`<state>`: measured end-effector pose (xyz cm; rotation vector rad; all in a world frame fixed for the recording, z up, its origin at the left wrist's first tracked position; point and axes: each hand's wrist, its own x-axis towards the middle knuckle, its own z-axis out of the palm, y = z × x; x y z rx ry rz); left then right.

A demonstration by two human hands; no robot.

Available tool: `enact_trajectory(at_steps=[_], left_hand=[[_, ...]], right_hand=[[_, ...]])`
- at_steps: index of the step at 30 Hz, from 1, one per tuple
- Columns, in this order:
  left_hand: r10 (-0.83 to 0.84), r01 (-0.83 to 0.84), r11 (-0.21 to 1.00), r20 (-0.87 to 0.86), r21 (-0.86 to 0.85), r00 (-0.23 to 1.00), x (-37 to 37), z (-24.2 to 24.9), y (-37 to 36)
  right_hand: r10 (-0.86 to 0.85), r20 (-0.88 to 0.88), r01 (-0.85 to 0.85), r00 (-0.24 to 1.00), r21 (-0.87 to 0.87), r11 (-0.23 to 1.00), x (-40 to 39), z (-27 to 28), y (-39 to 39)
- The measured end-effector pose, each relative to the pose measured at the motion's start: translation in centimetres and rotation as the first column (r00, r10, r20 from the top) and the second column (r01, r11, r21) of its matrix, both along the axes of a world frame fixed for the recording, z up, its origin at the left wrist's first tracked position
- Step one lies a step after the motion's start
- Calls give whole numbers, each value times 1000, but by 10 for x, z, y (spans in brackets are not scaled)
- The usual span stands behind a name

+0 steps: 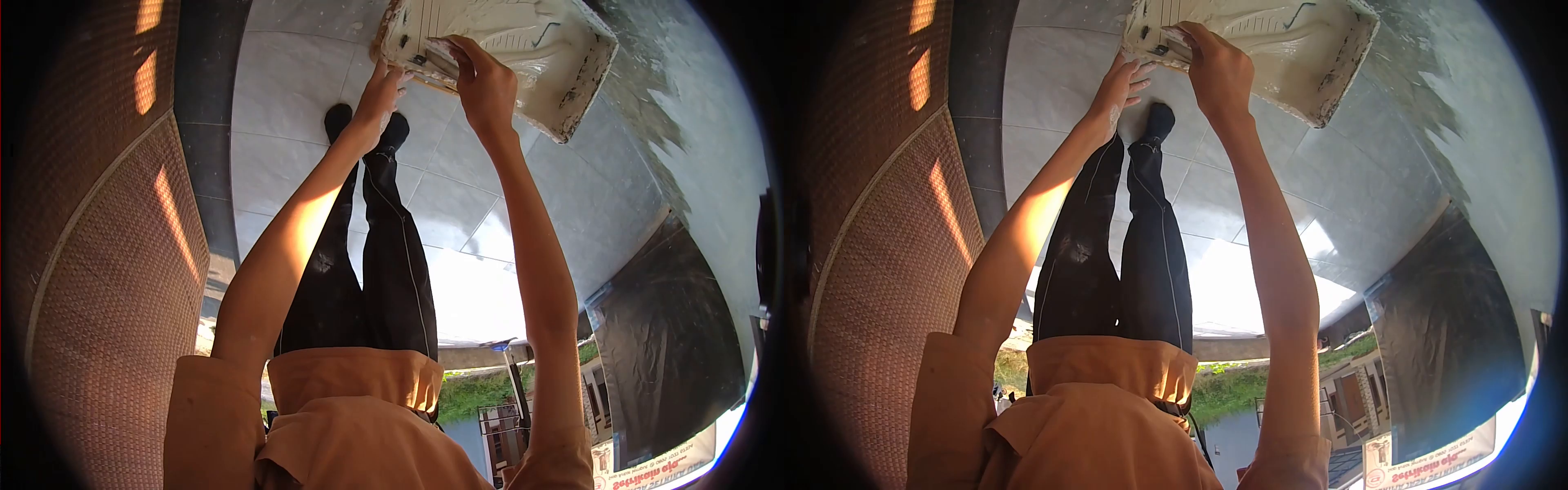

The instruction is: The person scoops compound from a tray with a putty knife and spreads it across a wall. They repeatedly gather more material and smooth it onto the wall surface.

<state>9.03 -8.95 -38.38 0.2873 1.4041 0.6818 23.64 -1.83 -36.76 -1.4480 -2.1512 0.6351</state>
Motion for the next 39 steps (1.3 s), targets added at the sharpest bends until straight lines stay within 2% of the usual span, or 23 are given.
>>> enact_trajectory(at_steps=[4,6,16,18,21,25,27,28,29,31,32,33,35,36,37,39], left_hand=[[4,-3,998,-4,56,1000,-1,2,0],[121,-130,990,148,58,982,0,6,0],[95,-99,995,141,23,986,-2,8,2],[11,-13,999,40,40,999,-1,7,1],[-11,12,1000,67,-26,998,-2,8,3],[-32,33,999,52,-8,998,-3,10,4],[-108,106,993,41,52,993,-11,15,4],[-130,132,990,-43,49,991,-13,6,2],[-131,134,989,-51,69,990,-18,-1,-1],[-144,150,989,-254,1,956,-28,1,5],[1,62,986,-374,156,927,-29,8,5],[13,64,980,-378,189,926,-34,21,10],[1,157,957,-542,245,841,-54,45,21],[58,212,893,-567,398,821,-65,42,23],[60,167,923,-558,347,828,-67,77,38],[87,249,873,-637,419,766,-74,134,70]], right_hand=[[56,30,-55,998,-14,998,-3,7,1],[74,36,-73,997,-23,997,-4,10,0],[105,39,-102,994,-67,992,-16,10,2],[117,20,-113,993,-132,985,-17,9,5],[122,-22,-124,992,-184,975,-18,9,11],[182,-6,-178,983,-231,957,-13,2,47],[213,-23,-204,977,-417,886,-9,0,71],[148,-24,-137,989,-554,821,-5,-1,81],[147,-26,-138,989,-536,833,1,1,84],[-140,-166,-65,976,-839,540,12,10,86],[-266,-325,-157,908,-850,503,17,23,79],[-357,-345,-127,868,-850,512,20,38,74],[-582,-456,-163,673,-859,485,25,66,66],[-568,-483,-164,666,-838,521,27,89,65],[-598,-541,-194,592,-815,545,29,113,65],[-635,-636,-226,439,-762,607,31,161,70]])
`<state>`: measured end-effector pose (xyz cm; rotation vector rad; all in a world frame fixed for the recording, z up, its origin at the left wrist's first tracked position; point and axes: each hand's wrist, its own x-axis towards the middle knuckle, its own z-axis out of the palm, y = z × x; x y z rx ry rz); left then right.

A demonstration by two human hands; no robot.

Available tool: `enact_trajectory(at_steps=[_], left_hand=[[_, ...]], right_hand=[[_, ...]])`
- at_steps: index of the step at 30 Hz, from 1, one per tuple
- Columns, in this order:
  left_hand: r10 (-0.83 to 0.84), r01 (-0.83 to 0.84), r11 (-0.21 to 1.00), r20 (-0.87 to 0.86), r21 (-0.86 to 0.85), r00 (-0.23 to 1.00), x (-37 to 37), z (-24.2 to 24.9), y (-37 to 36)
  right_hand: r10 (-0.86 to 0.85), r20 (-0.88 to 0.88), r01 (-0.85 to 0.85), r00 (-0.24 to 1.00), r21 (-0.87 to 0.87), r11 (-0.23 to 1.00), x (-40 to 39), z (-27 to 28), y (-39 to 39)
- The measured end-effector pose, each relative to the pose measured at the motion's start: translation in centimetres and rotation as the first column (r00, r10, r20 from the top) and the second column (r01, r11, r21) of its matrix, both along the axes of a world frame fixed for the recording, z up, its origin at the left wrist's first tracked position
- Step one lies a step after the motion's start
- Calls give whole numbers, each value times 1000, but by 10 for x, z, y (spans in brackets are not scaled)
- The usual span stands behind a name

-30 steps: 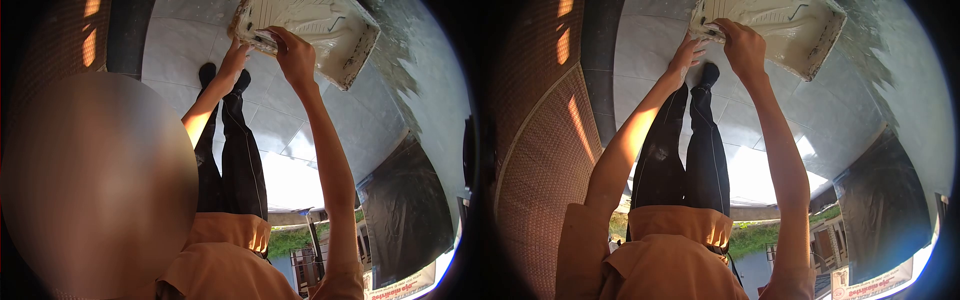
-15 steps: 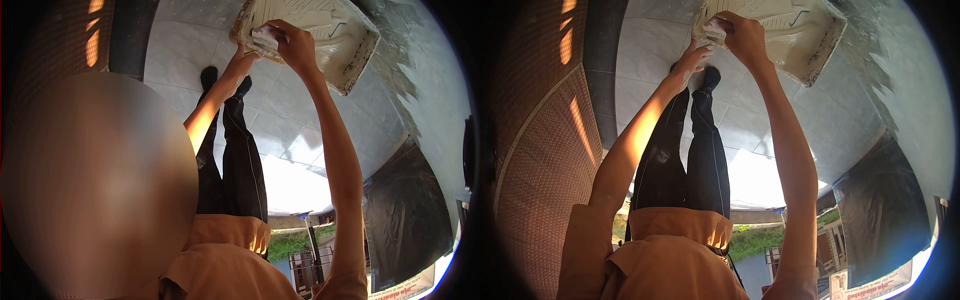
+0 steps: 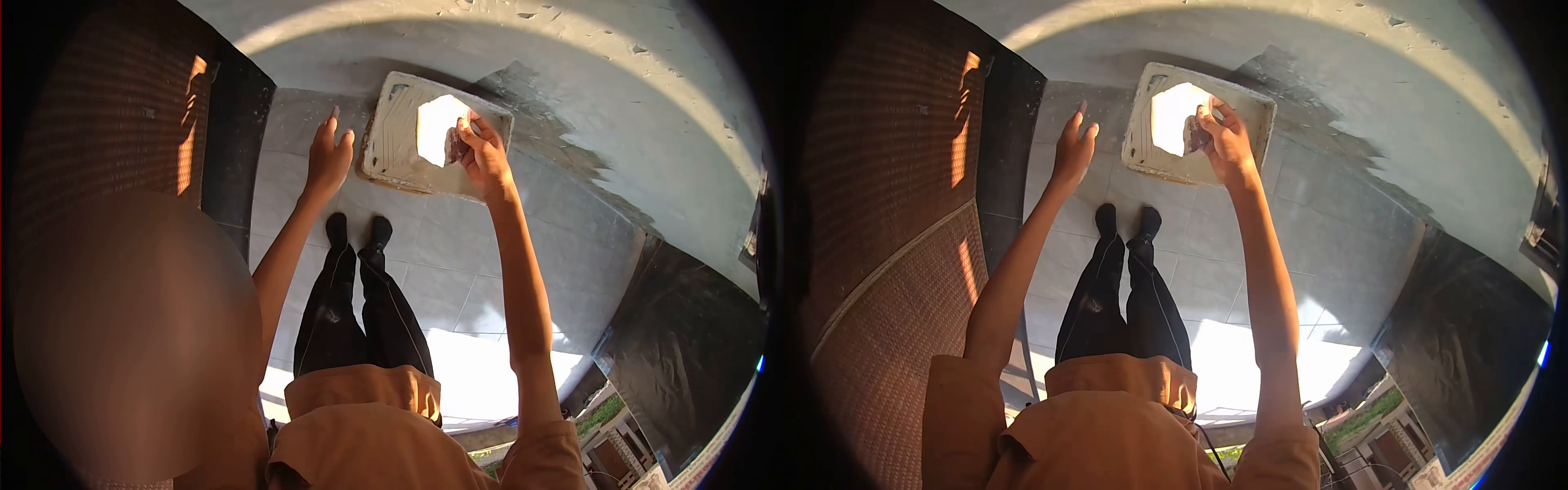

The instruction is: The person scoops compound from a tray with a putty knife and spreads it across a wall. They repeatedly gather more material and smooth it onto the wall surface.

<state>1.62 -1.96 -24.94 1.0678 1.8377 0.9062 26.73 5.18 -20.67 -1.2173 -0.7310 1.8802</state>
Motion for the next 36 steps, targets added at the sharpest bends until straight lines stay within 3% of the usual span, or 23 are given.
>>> enact_trajectory(at_steps=[3,6,7,9,12,18,21,24,26,30,33,34,36], left_hand=[[-70,116,949,-165,293,984,-10,76,37],[-47,222,804,-315,552,948,-17,159,79],[12,286,708,-416,646,909,-18,225,100],[67,368,546,-477,753,876,-22,291,117],[177,450,386,-543,805,821,-27,381,131],[382,519,111,-518,848,765,-34,522,154],[470,539,44,-494,841,732,-36,566,168],[551,548,27,-470,836,690,-41,592,185],[594,566,44,-477,823,648,-42,605,196],[607,574,46,-480,817,634,-42,628,218],[622,549,37,-449,835,641,-40,642,238],[641,550,52,-450,834,622,-39,643,242],[662,550,64,-447,833,601,-37,648,252]], right_hand=[[-13,-241,56,970,172,984,0,76,10],[-145,-273,208,951,216,954,-18,181,11],[-197,-327,292,924,271,917,-24,244,14],[-147,-343,285,928,400,871,-20,291,20],[-95,-355,284,930,531,798,-14,361,27],[-97,-437,385,894,640,666,-26,486,22],[-86,-452,411,888,693,593,-27,523,30],[-179,-454,475,873,706,525,-32,552,42],[-211,-437,485,874,774,408,-28,565,55],[-255,-470,531,845,794,297,-25,585,90],[-351,-476,511,806,860,7,-35,601,118],[-343,-474,506,811,862,5,-39,604,128],[-564,-413,238,715,902,-360,-45,611,143]])
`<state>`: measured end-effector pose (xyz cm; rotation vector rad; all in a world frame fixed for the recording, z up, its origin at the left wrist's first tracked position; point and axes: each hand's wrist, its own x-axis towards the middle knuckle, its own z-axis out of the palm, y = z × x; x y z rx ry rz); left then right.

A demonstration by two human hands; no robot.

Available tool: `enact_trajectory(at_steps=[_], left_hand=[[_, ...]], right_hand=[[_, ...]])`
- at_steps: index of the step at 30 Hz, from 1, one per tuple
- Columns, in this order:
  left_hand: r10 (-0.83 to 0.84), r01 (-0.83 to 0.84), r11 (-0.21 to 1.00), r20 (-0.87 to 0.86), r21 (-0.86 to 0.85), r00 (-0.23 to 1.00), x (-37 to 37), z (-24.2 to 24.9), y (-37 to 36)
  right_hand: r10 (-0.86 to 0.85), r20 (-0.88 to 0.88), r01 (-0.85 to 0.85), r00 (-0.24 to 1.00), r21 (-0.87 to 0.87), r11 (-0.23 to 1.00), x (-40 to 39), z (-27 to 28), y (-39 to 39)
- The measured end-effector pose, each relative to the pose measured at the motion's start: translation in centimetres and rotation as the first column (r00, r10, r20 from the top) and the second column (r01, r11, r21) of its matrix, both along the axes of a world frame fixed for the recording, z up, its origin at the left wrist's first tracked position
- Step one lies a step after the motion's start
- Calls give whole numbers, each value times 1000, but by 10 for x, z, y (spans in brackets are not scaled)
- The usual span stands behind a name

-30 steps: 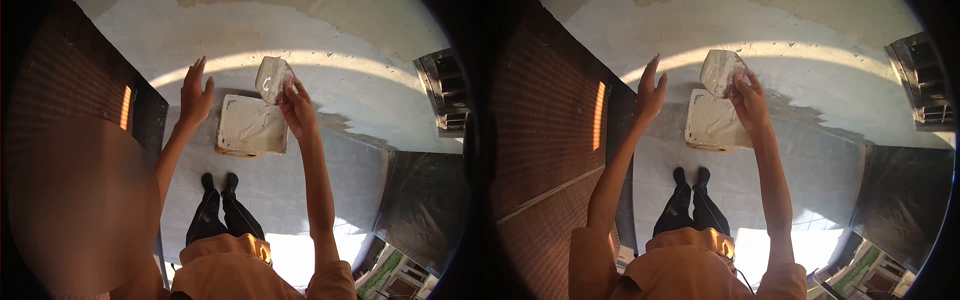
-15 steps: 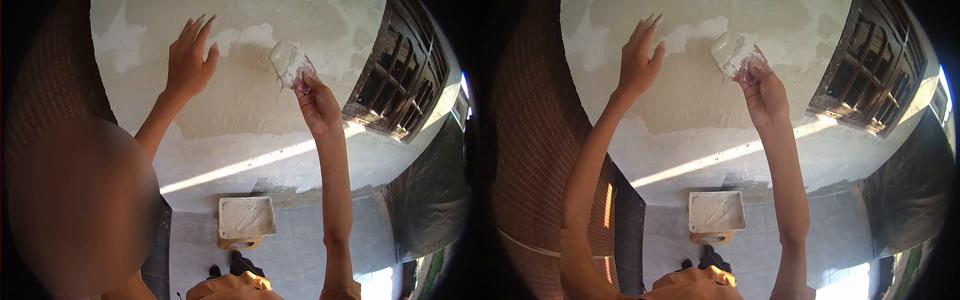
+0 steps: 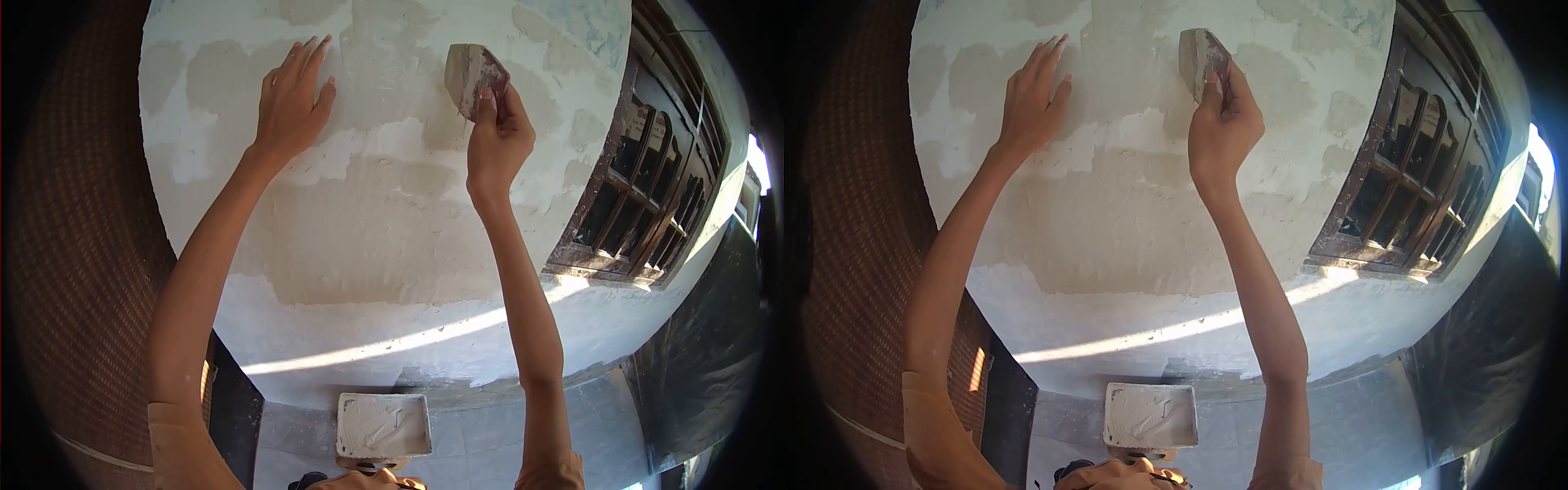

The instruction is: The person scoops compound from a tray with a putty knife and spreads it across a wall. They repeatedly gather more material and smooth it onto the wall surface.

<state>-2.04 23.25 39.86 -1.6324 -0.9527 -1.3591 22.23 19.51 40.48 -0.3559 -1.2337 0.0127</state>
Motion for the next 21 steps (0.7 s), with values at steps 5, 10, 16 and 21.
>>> enact_trajectory(at_steps=[5,10,16,21], left_hand=[[81,-79,989,-13,122,997,3,18,21],[81,-83,984,20,159,997,1,24,38],[107,-108,979,14,174,994,-11,19,45],[89,-88,981,2,173,996,-12,18,49]], right_hand=[[-529,311,317,790,531,786,-9,7,40],[-677,388,378,625,608,698,-10,3,64],[-704,494,417,511,574,705,-3,-1,77],[-671,592,437,446,511,740,4,-11,65]])
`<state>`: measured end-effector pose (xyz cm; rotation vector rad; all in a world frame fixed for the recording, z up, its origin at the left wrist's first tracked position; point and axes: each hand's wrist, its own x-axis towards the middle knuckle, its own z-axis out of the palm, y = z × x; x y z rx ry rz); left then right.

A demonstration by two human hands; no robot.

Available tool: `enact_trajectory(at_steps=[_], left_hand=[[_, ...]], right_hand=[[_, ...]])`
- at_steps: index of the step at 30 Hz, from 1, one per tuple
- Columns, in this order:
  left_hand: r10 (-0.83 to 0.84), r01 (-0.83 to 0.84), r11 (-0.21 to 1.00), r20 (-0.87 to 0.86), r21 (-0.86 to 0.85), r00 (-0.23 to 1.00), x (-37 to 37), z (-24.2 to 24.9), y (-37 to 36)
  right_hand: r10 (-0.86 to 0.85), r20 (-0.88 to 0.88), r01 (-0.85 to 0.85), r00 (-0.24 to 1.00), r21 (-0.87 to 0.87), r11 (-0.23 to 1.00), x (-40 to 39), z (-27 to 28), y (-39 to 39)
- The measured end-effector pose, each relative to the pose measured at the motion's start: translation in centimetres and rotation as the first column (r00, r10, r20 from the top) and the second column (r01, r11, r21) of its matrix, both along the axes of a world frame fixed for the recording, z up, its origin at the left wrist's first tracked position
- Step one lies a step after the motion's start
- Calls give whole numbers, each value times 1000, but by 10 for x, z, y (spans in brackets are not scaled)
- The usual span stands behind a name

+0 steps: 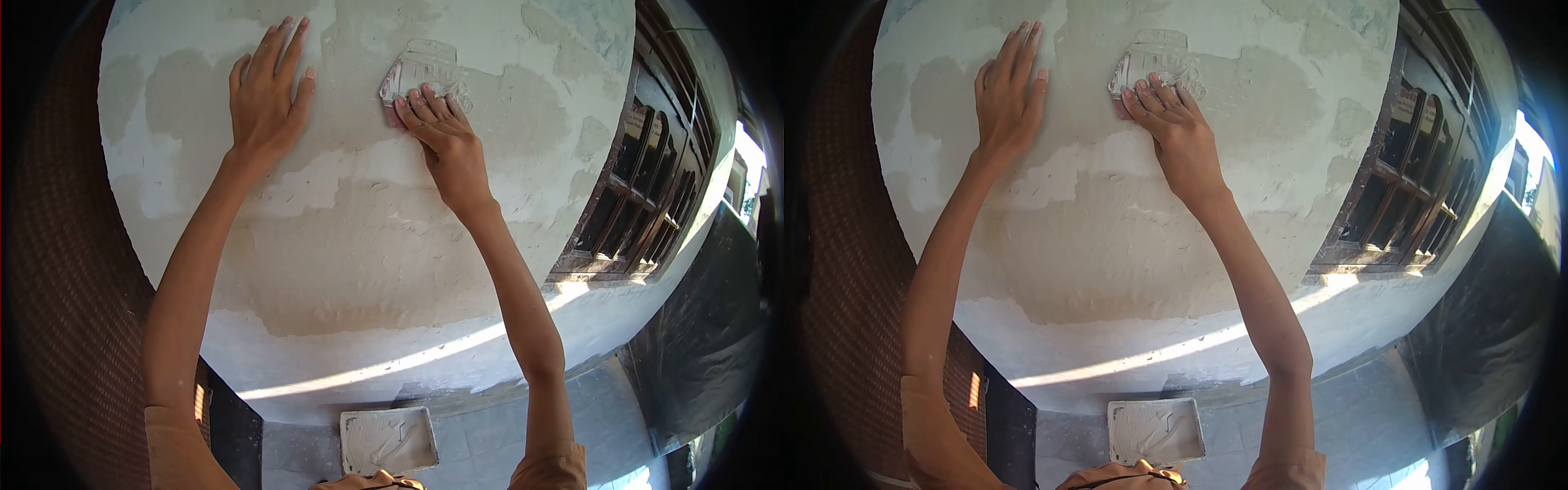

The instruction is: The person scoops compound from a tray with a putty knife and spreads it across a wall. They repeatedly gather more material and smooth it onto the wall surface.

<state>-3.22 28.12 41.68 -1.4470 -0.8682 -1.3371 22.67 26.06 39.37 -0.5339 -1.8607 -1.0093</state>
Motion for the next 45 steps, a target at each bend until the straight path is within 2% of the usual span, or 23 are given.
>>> enact_trajectory(at_steps=[6,9,10,11,13,14,15,17,18,20,23,25,27,29,31,32,33,35,38,39,41,43,45], left_hand=[[47,-47,998,9,28,999,2,-1,2],[42,-42,998,7,38,999,4,0,2],[54,-54,998,10,40,999,4,0,2],[67,-67,997,13,39,998,4,1,1],[56,-56,998,17,21,998,5,6,-6],[43,-43,999,24,4,999,6,9,-8],[43,-43,999,21,7,999,6,13,-7],[32,-30,997,-21,64,999,6,19,-3],[34,-32,997,-24,66,999,6,20,-2],[28,-27,997,-16,71,999,5,22,2],[34,-32,997,-21,64,999,3,21,-2],[33,-32,997,-22,67,999,2,21,-1],[28,-26,997,-19,79,999,5,24,-1],[36,-36,996,7,80,999,8,21,-1],[53,-54,995,16,81,998,6,20,3],[79,-81,993,31,86,996,5,21,6],[79,-81,993,29,85,996,6,21,7],[66,-68,994,15,84,998,4,19,8],[43,-44,995,14,91,999,8,19,6],[42,-44,995,14,92,999,7,20,6],[21,-22,994,15,105,1000,8,18,8],[38,-38,993,6,109,999,8,18,7],[64,-64,991,-1,119,998,8,19,6]], right_hand=[[-3,38,5,999,-44,999,13,-26,-23],[19,104,-24,994,51,998,19,-17,-47],[106,-144,-89,984,118,989,17,-10,-51],[204,-377,-137,903,196,971,15,-4,-55],[355,-593,-302,722,192,934,8,28,-49],[399,-694,-480,599,87,873,2,41,-51],[401,-695,-480,597,91,873,-5,51,-49],[268,-710,-448,651,-74,891,-17,68,-41],[271,-712,-450,648,-71,890,-14,74,-34],[145,-696,-261,703,-63,963,-1,82,-23],[212,-763,-154,610,149,977,37,84,-20],[230,-846,-166,481,170,971,41,82,-38],[227,-851,-210,474,141,968,25,82,-42],[274,-703,-286,656,104,952,-2,79,-31],[203,-659,-305,724,-42,951,-21,75,-27],[180,-639,-241,748,-9,970,-16,78,-21],[179,-640,-241,747,-9,971,-3,79,-18],[177,-745,-103,644,146,984,33,84,-17],[331,-830,-238,449,245,940,57,73,-35],[330,-830,-237,450,245,940,49,67,-37],[344,-740,-444,577,69,893,18,52,-38],[256,-676,-380,691,-39,924,0,38,-25],[212,-701,-354,681,-62,933,16,39,-26]])
